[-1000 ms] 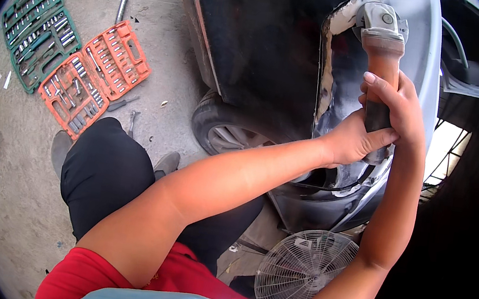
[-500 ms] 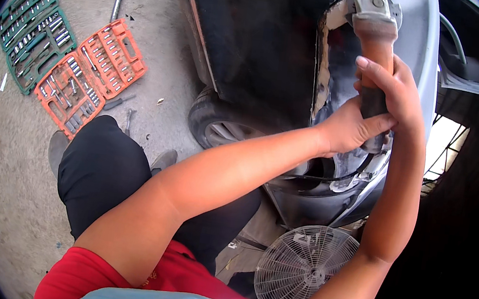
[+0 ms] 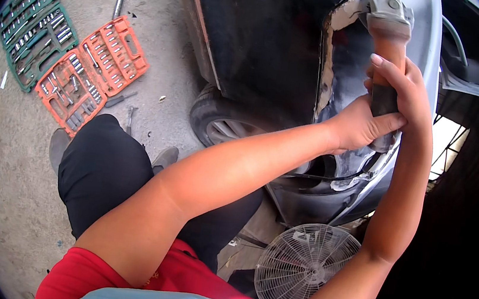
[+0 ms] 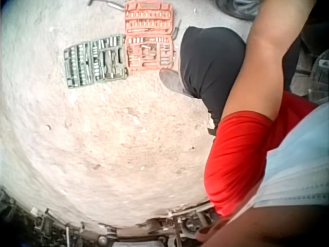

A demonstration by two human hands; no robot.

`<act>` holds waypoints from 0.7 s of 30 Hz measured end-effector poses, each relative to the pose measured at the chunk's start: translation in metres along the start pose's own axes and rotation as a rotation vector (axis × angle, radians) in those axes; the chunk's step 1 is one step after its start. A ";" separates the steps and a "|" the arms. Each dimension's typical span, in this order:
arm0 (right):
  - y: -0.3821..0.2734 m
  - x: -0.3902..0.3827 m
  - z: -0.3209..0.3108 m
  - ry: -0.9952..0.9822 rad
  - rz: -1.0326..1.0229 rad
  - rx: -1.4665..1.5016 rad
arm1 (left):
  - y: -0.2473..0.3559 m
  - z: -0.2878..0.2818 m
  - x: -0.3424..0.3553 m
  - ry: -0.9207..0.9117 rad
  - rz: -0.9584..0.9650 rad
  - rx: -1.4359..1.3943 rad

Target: The person uses an angle grinder to smooth and remove material from the front fender of a black car. They work on the area around the wheel arch and the side of the vehicle, generating sparks and dust.

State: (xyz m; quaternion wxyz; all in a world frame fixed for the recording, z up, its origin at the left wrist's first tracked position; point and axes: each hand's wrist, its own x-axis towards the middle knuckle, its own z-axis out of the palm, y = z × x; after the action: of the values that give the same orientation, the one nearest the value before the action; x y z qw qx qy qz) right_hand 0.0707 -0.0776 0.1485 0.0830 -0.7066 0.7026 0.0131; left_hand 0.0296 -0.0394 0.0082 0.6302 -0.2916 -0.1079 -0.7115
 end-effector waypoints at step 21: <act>0.017 -0.011 0.011 -0.044 0.008 -0.033 | -0.019 -0.005 -0.018 0.020 0.026 0.012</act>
State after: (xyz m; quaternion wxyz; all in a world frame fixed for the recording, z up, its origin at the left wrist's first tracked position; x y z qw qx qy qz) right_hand 0.0547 -0.0652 0.1378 0.0867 -0.7047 0.7030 0.0408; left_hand 0.0106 -0.0237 -0.0020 0.6423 -0.2821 -0.1023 -0.7053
